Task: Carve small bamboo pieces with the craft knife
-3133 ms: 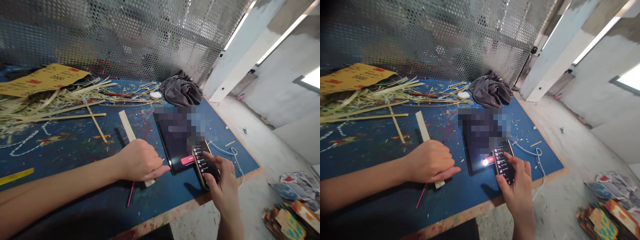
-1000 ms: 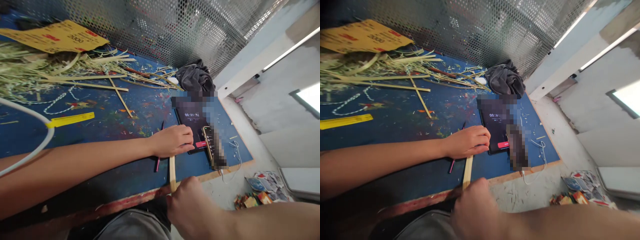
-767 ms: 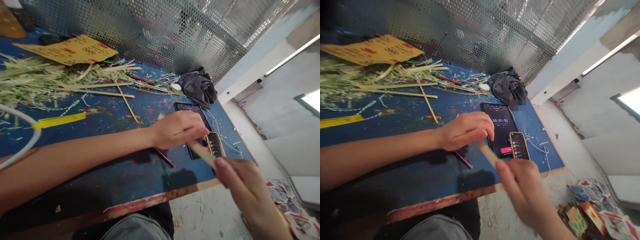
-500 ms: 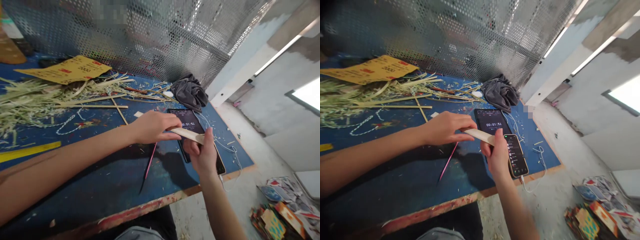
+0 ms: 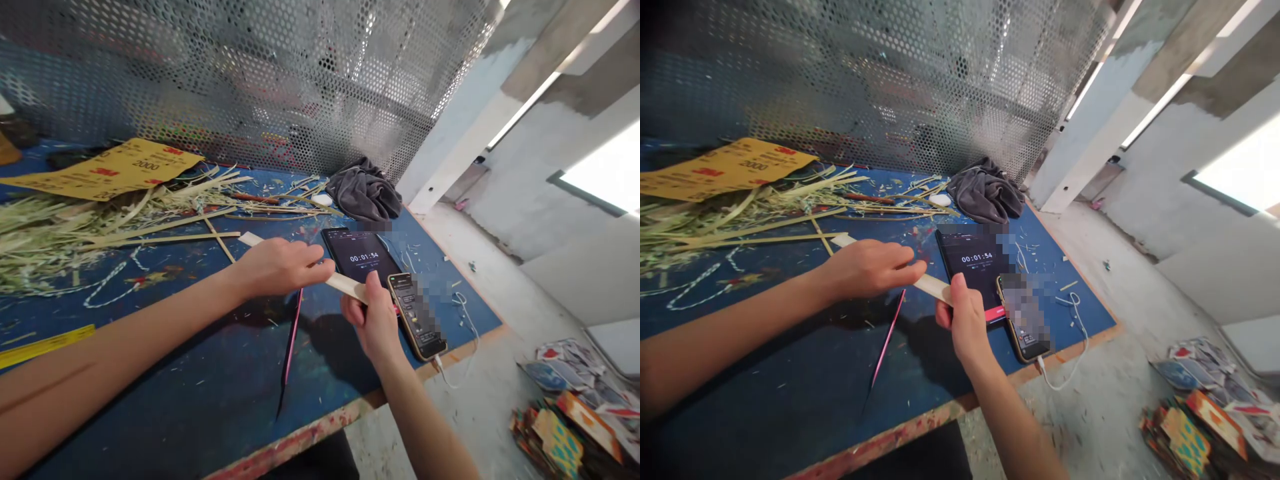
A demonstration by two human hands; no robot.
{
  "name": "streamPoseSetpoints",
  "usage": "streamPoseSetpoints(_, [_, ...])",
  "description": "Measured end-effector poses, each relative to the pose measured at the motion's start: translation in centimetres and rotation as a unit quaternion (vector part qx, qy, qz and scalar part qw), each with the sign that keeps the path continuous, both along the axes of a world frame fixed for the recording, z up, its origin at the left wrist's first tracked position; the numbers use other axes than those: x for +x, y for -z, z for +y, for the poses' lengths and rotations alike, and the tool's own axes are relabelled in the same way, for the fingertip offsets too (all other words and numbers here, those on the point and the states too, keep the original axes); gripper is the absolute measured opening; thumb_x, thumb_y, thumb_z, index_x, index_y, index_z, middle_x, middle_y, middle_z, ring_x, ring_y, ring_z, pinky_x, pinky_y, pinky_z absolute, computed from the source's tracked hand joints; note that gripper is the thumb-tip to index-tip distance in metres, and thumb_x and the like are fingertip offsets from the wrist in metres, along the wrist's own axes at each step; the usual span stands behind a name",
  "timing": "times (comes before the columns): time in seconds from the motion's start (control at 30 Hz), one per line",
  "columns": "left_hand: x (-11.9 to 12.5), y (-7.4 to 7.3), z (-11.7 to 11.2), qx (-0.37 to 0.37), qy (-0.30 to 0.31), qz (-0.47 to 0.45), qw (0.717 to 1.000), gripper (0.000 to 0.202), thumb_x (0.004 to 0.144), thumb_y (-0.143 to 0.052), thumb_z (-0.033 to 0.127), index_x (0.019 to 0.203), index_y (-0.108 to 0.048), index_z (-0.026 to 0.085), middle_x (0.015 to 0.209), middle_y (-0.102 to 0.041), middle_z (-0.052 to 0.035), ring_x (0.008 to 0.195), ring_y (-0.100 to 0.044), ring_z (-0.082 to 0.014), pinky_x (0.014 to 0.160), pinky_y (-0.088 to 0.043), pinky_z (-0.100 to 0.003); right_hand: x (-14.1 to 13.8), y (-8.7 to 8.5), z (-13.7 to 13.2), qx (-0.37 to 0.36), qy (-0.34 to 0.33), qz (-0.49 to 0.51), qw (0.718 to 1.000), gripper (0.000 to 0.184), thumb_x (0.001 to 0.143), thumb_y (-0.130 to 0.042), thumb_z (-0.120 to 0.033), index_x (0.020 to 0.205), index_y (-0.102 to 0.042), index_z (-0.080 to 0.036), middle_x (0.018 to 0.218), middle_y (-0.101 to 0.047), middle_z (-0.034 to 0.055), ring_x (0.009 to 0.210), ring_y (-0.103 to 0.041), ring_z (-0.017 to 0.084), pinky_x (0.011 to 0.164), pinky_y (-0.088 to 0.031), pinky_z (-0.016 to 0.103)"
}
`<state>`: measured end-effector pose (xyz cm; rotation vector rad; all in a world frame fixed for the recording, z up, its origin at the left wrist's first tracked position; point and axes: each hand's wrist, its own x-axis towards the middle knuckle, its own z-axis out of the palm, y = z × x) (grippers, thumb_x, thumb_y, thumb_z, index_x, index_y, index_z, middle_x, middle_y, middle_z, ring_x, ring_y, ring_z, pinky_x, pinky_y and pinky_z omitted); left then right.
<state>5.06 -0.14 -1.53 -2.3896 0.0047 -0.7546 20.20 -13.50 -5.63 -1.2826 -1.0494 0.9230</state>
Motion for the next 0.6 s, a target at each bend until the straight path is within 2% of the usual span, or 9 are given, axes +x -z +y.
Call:
streamPoseSetpoints(0.1, [0.3, 0.2, -0.1, -0.011, 0.018, -0.004, 1.0, 0.018, 0.091, -0.041, 0.013, 0.095, -0.057, 0.02, 0.073, -0.06, 0.0, 0.062, -0.054, -0.0148, 0.046, -0.033, -0.027, 0.0, -0.4, 0.1, 0.02, -0.048, 0.077, 0.996, 0.066, 0.089, -0.037, -0.064, 0.038, -0.031, -0.022, 0.036, -0.025, -0.005, 0.038, -0.026, 0.008, 0.045, -0.019, 0.026])
streamPoseSetpoints(0.23, [0.7, 0.4, -0.6, -0.015, 0.055, -0.057, 0.997, 0.017, 0.092, -0.042, 0.016, 0.095, -0.058, 0.018, 0.085, -0.067, -0.003, 0.081, -0.059, -0.0177, 0.065, -0.044, -0.031, -0.1, -0.4, 0.1, 0.001, -0.119, 0.113, 0.986, 0.067, 0.089, -0.034, -0.066, 0.04, -0.035, -0.021, 0.037, -0.027, -0.0053, 0.039, -0.027, 0.008, 0.045, -0.02, 0.026])
streamPoseSetpoints(0.3, [0.8, 0.7, -0.7, -0.019, 0.064, -0.06, 0.996, 0.018, 0.093, -0.04, 0.016, 0.094, -0.058, 0.019, 0.082, -0.067, -0.0022, 0.077, -0.059, -0.0167, 0.065, -0.044, -0.031, -0.1, -0.3, 0.0, -0.03, -0.172, 0.107, 0.979, 0.069, 0.088, -0.028, -0.07, 0.04, -0.036, -0.021, 0.038, -0.029, -0.0047, 0.04, -0.029, 0.008, 0.046, -0.021, 0.026])
streamPoseSetpoints(0.47, [0.5, 1.6, -0.3, -0.011, 0.097, -0.028, 0.995, 0.017, 0.093, -0.039, 0.016, 0.093, -0.056, 0.022, 0.063, -0.057, 0.0023, 0.055, -0.05, -0.0121, 0.047, -0.031, -0.027, 0.1, -0.1, -0.4, -0.081, -0.315, 0.1, 0.94, 0.071, 0.087, -0.021, -0.073, 0.043, -0.041, -0.02, 0.038, -0.033, -0.0043, 0.04, -0.034, 0.009, 0.043, -0.021, 0.025])
streamPoseSetpoints(0.53, [0.3, 1.6, -0.2, -0.006, 0.122, -0.012, 0.992, 0.016, 0.092, -0.041, 0.016, 0.09, -0.055, 0.022, 0.059, -0.053, 0.0035, 0.051, -0.047, -0.0119, 0.045, -0.028, -0.027, 0.3, -0.2, -0.5, -0.091, -0.362, 0.099, 0.922, 0.072, 0.086, -0.017, -0.074, 0.046, -0.043, -0.02, 0.04, -0.034, -0.0044, 0.04, -0.034, 0.009, 0.043, -0.022, 0.025])
streamPoseSetpoints(0.6, [0.2, 1.3, -0.3, -0.01, 0.15, 0.007, 0.989, 0.016, 0.091, -0.042, 0.015, 0.087, -0.056, 0.022, 0.057, -0.052, 0.0036, 0.05, -0.046, -0.0123, 0.044, -0.027, -0.028, 0.4, -0.5, -0.6, -0.096, -0.414, 0.088, 0.901, 0.07, 0.086, -0.022, -0.073, 0.049, -0.047, -0.019, 0.041, -0.039, -0.0041, 0.039, -0.034, 0.008, 0.041, -0.021, 0.024])
